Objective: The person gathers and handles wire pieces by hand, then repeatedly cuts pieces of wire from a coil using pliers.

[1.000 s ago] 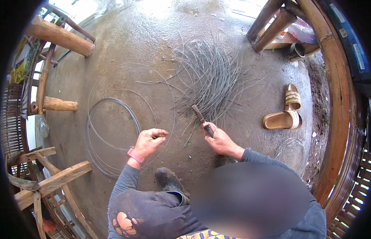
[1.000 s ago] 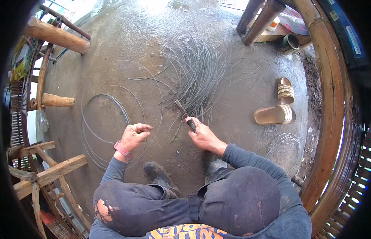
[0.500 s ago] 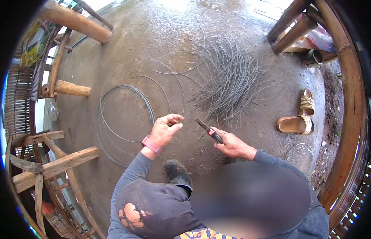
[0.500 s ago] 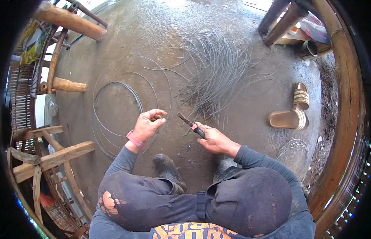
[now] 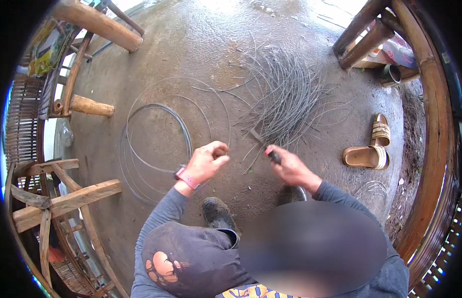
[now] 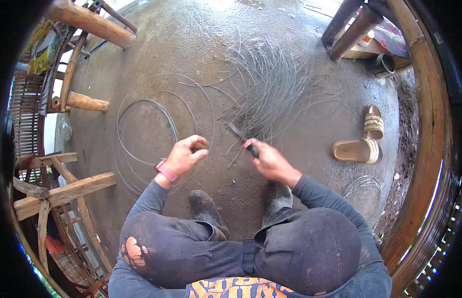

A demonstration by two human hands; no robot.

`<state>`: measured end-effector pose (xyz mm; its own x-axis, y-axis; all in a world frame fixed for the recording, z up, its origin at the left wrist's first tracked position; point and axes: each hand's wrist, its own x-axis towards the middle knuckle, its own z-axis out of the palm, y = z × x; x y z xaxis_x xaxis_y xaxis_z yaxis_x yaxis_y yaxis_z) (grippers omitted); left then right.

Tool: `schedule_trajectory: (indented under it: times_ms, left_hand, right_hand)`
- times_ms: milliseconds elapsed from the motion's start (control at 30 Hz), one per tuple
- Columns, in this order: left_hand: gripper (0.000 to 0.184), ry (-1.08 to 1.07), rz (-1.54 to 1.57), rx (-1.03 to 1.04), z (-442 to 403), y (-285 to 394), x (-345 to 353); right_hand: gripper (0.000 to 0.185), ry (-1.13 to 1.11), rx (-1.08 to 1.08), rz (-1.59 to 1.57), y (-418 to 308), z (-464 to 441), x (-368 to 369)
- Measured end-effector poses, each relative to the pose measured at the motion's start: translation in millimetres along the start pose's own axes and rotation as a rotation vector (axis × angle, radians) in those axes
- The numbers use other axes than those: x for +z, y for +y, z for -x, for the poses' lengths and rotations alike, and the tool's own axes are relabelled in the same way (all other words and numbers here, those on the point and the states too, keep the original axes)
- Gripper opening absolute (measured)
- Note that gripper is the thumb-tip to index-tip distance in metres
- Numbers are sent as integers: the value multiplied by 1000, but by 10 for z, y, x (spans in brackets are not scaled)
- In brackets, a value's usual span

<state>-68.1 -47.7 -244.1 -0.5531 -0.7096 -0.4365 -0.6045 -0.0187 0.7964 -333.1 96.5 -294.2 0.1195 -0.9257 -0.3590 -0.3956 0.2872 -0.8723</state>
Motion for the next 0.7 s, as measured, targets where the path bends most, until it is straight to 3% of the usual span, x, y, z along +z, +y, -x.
schedule_trajectory:
  times_ms: [33, 100, 200, 433, 500, 700]
  left_hand:
    - [22, 30, -106, 103, 35, -45, -83]
    - [18, 60, -240, 199, 66, -158, -310]
    - [11, 145, -397, 348, 83, -287, -478]
    - [7, 37, -312, 306, 68, -219, -228]
    - [9, 18, -295, 324, 41, -179, -156]
    - [11, 10, -214, 319, -22, -104, 81]
  right_hand:
    - [46, 84, 117, 17, -40, -16, -135]
    - [45, 326, -18, 155, 391, -134, -301]
    - [45, 399, 22, 202, 490, -179, -590]
    - [50, 205, 164, -16, 224, -116, -388]
    - [61, 167, 77, 85, 225, -90, -233]
    - [62, -27, 17, -53, 75, 8, 219]
